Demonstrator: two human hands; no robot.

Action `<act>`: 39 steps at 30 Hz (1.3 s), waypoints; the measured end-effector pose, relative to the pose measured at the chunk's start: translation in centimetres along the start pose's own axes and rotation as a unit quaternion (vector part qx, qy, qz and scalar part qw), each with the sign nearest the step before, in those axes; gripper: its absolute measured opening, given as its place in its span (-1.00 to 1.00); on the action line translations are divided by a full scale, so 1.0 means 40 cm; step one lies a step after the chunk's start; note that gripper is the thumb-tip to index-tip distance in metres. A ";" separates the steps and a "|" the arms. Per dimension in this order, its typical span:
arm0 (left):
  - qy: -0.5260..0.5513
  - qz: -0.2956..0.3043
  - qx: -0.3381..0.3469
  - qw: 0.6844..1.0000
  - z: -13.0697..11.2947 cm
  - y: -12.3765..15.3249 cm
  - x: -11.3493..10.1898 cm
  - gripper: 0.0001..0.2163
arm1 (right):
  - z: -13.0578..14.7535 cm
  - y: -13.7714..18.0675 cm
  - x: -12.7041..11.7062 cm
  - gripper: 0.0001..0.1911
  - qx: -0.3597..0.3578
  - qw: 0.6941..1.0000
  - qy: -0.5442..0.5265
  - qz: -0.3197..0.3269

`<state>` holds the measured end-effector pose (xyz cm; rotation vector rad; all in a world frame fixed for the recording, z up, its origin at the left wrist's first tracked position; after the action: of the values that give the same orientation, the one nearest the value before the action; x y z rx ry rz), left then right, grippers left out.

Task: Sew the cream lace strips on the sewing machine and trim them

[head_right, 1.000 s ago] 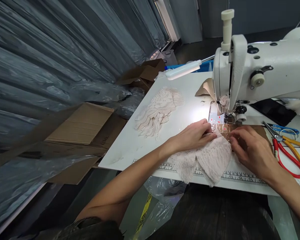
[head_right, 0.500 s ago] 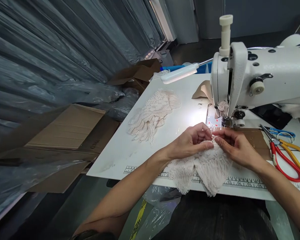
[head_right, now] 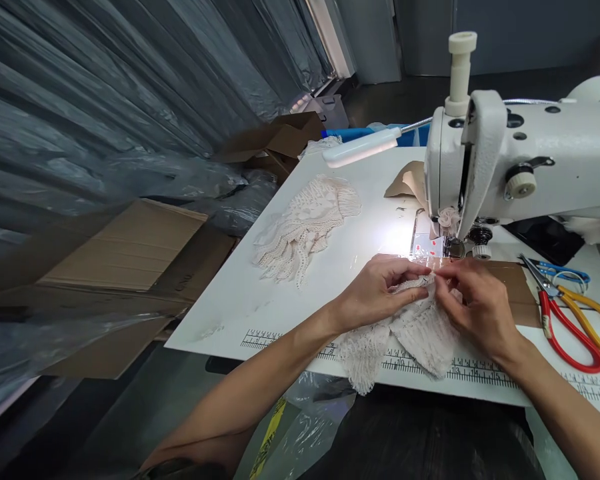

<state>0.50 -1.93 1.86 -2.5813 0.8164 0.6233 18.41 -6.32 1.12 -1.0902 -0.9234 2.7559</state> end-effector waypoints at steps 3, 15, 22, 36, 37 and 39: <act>-0.059 -0.031 0.054 0.996 0.003 0.003 0.006 -0.82 | 0.016 0.002 0.012 -0.91 -0.087 0.995 0.044 0.016; -0.180 0.036 0.152 0.971 0.003 0.012 0.017 -0.83 | 0.021 0.008 0.031 -0.81 -0.170 0.962 0.211 0.014; -0.176 0.064 0.108 0.976 0.006 0.012 0.033 -0.86 | 0.023 0.016 0.026 -0.89 -0.081 0.995 0.062 -0.005; -0.108 0.043 0.024 0.993 0.022 -0.002 0.036 -0.84 | -0.109 0.189 -0.281 -0.40 0.136 0.918 0.371 0.026; -0.108 0.039 0.027 0.993 0.023 -0.003 0.037 -0.85 | -0.123 0.209 -0.293 -0.38 0.139 0.915 0.374 0.055; -0.113 0.026 0.038 0.993 0.024 -0.004 0.037 -0.86 | -0.142 0.235 -0.299 -0.41 0.140 0.911 0.374 0.108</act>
<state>1.40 -2.03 0.33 -2.3733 0.8183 0.8635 32.67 -14.04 0.08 -2.0353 -0.3051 2.1538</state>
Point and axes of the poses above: each hand's wrist, its own y-axis away from the middle knuckle, its own x-axis out of the palm, z = x × y, the point moved 2 cm from there along -y, towards the middle knuckle, and after that the axes turned 3 degrees about z, right-handed, at the moved point
